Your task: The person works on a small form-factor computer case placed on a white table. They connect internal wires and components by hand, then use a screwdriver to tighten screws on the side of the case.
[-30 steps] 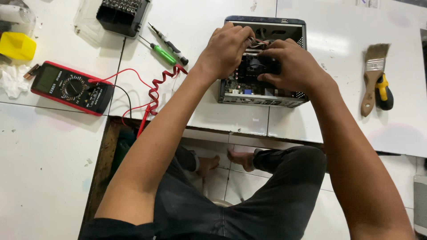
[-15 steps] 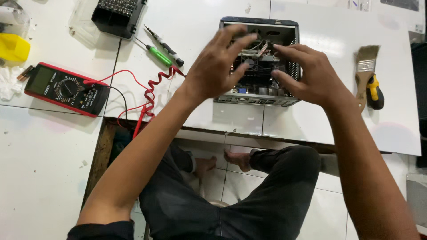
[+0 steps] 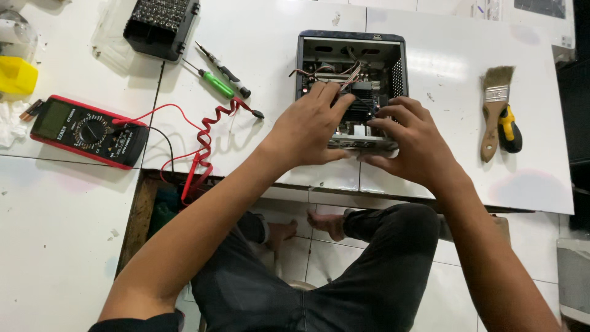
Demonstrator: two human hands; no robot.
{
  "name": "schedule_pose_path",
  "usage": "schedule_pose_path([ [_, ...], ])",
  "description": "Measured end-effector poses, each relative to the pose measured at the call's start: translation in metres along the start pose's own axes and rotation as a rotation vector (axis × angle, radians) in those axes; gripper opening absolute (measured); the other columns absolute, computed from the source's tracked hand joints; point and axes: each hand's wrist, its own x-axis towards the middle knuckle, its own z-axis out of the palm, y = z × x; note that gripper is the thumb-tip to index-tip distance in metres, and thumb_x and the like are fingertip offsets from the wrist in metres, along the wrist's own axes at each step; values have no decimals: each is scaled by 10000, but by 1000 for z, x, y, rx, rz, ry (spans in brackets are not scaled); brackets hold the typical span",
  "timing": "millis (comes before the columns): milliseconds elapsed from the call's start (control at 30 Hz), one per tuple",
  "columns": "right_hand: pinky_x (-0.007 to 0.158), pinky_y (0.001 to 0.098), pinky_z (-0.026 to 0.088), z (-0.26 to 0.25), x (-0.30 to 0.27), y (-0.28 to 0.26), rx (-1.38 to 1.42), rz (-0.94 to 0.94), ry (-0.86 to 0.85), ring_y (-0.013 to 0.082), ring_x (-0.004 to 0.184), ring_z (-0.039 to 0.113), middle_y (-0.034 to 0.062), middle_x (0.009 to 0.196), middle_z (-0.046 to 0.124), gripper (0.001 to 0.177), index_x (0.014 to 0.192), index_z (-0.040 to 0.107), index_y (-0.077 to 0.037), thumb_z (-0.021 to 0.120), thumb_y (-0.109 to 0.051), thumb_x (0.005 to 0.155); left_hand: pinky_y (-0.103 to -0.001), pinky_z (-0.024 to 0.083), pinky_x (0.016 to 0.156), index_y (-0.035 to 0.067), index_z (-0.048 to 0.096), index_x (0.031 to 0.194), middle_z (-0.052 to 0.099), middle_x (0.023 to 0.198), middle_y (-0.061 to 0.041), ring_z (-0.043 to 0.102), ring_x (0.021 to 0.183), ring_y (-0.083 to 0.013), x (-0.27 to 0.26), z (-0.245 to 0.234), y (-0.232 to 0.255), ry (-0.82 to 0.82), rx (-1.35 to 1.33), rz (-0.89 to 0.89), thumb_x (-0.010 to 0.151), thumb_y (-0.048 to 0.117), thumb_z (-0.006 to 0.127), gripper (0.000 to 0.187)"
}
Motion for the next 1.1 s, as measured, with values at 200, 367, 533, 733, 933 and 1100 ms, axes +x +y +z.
schedule_pose_path([
  [200,1206,546,415,8,-7,15,262,41,181,426,1455,449,136,1480,519,670,1390,717,-146,933,-428,823,-519,644,948,84,471,1590,417,1560,-260,560,1333,-494,41,-14,-17,-207,-93,-37,690,969,788,1301],
  [367,1250,637,346,22,-6,13,176,-18,271,548,1511,381,221,1548,485,357,1109,786,-97,816,-426,974,-603,664,906,119,528,1571,477,1559,-229,581,1251,-651,45,2,-26,-309,-299,1,723,882,772,1167],
  [533,1227,640,392,28,-8,11,217,-11,381,572,1487,443,256,1475,546,388,969,790,-43,859,-426,961,-642,655,873,175,675,1447,533,1520,-197,588,1194,-704,47,9,-29,-261,-311,-1,655,822,791,1029],
  [733,1169,602,485,-9,11,1,224,9,417,547,1414,569,227,1421,608,337,946,798,-13,881,-336,996,-632,663,815,149,755,1360,669,1342,-228,658,1072,-662,67,-34,-38,-263,-464,33,727,747,780,872],
  [933,755,371,542,-78,51,-15,259,185,199,288,1092,710,197,1290,719,187,974,835,8,855,-164,1043,-325,430,707,317,855,1014,648,837,57,554,829,-125,86,-140,-30,-650,-596,-325,738,595,660,438],
  [1100,732,382,496,-81,63,-16,254,180,164,247,907,687,152,1119,760,221,959,824,15,756,-132,1110,-285,412,776,361,864,1097,667,938,112,543,907,-91,93,-142,-40,-704,-624,-334,713,619,648,511],
])
